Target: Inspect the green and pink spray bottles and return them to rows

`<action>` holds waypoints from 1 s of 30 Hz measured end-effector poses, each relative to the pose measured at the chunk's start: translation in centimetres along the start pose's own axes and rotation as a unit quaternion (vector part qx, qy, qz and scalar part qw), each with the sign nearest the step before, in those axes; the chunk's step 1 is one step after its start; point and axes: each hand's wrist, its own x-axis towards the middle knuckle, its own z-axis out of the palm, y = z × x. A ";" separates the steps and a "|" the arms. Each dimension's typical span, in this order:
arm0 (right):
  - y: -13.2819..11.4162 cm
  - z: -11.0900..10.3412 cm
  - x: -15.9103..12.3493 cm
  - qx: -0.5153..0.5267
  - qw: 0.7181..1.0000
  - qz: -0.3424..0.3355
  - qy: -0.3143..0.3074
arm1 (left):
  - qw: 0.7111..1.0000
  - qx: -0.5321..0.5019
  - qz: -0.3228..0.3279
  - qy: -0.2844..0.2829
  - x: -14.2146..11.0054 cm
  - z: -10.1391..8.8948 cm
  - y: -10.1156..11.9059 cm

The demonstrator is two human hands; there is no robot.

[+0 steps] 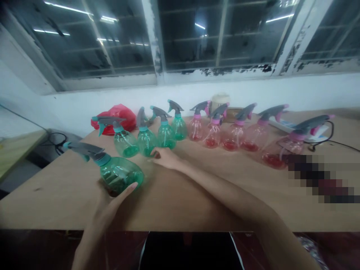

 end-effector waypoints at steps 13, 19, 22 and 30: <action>3.8 -2.9 -0.4 0.080 0.994 0.061 0.044 | 0.999 -0.007 -0.050 -0.014 -2.2 0.5 1.8; 5.1 -4.2 0.9 0.106 0.987 0.099 0.067 | 0.996 -0.044 -0.079 0.007 -2.7 0.8 3.0; 4.9 -3.7 2.1 0.115 0.986 0.105 0.057 | 0.995 -0.050 -0.082 0.014 -2.8 0.9 3.0; 5.5 -4.1 2.8 0.146 0.979 0.130 0.053 | 0.997 -0.019 -0.078 0.012 -2.7 0.9 2.8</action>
